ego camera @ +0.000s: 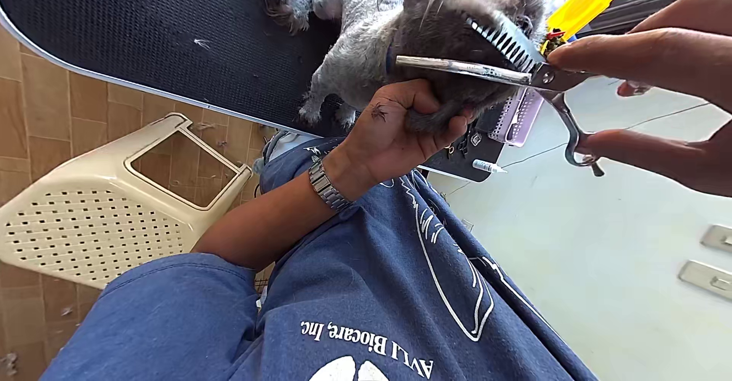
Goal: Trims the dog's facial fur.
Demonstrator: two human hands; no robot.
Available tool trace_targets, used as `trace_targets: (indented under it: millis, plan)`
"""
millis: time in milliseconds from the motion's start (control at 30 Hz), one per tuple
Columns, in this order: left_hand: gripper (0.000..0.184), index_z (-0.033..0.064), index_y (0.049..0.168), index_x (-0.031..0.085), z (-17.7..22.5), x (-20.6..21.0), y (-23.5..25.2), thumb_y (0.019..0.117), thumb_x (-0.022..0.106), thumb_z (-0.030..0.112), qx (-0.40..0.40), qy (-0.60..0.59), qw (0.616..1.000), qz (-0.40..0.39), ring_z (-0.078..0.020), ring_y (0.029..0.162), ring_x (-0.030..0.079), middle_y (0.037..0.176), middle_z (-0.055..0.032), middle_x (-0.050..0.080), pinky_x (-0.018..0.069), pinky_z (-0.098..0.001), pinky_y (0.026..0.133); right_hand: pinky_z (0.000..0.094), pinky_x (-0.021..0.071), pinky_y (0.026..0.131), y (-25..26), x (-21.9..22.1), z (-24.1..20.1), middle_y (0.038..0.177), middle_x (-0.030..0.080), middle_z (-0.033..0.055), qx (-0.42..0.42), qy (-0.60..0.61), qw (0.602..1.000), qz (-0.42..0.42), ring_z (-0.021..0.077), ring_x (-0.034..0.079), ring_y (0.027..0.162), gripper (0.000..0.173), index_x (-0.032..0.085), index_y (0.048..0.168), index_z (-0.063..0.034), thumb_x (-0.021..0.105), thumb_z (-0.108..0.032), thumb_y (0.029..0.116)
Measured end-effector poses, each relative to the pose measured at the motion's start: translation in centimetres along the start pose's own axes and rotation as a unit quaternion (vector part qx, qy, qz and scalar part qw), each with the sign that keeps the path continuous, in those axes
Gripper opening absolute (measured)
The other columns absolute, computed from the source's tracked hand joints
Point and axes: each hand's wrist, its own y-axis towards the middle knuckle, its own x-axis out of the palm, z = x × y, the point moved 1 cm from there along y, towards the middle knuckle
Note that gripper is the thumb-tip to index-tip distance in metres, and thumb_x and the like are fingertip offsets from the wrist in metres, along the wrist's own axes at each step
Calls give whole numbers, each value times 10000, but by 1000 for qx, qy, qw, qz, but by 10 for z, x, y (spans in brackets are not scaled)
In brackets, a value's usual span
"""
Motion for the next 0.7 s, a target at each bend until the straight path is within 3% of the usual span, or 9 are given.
trace_targets:
  millis: [33, 100, 167, 233, 333, 500, 600, 700]
  plan:
    - [224, 26, 978, 566, 1, 1, 0, 965, 344, 54, 1, 1, 1000, 6, -200, 757, 705, 892, -162, 664, 610, -284, 713, 545, 441, 617, 0, -1, 3, 1031, 591, 218, 16, 8, 1000, -3, 385, 593, 790, 539, 551, 1459, -208, 554, -351, 939]
    - [212, 28, 983, 556, 2, 1, 1, 950, 348, 47, 1, 9, 1000, 13, -189, 744, 690, 882, -149, 645, 606, -278, 711, 533, 509, 731, 1, -5, 7, 1103, 614, 233, 114, 52, 992, -19, 392, 634, 891, 467, 582, 1412, -148, 600, -106, 948]
    - [212, 33, 988, 555, 2, 0, 1, 947, 347, 49, 1, 22, 999, 27, -180, 727, 689, 869, -142, 646, 606, -273, 698, 481, 526, 805, 3, -8, 9, 1130, 623, 222, 181, 92, 979, -16, 362, 642, 955, 441, 563, 1388, -88, 583, 17, 959]
    - [223, 36, 985, 561, 1, -2, -1, 946, 342, 61, -2, 28, 999, 37, -177, 705, 681, 854, -137, 646, 600, -271, 677, 447, 528, 809, 1, -9, 15, 1132, 615, 192, 156, 117, 980, -21, 319, 632, 956, 461, 537, 1399, -94, 548, 9, 950]
    - [249, 59, 1001, 560, 1, -6, -4, 968, 317, 105, -3, 37, 998, 49, -182, 712, 677, 865, -126, 642, 603, -291, 675, 480, 540, 752, 2, -4, 20, 1074, 660, 185, 170, 123, 977, -31, 341, 664, 885, 462, 593, 1371, -126, 611, 38, 939]
    - [308, 75, 980, 582, -2, -11, -8, 994, 277, 116, 7, 56, 997, 43, -195, 760, 695, 888, -128, 676, 607, -330, 732, 473, 549, 795, 5, -3, 14, 1118, 649, 188, 167, 142, 975, -32, 338, 663, 930, 459, 574, 1380, -124, 598, 16, 943]
    - [314, 62, 981, 596, -3, -12, -7, 999, 287, 115, 8, 46, 998, 33, -203, 768, 700, 896, -136, 680, 610, -335, 737, 478, 573, 672, 3, -3, 16, 1044, 650, 147, 119, 107, 985, -63, 299, 677, 797, 494, 558, 1404, -189, 579, -45, 932]
    - [319, 64, 989, 589, -3, -14, -8, 1000, 275, 119, 12, 50, 998, 31, -206, 770, 699, 897, -137, 679, 610, -342, 739, 484, 542, 757, 3, 0, 8, 1050, 677, 168, 192, 111, 974, -45, 331, 674, 867, 450, 589, 1380, -149, 620, -11, 953]
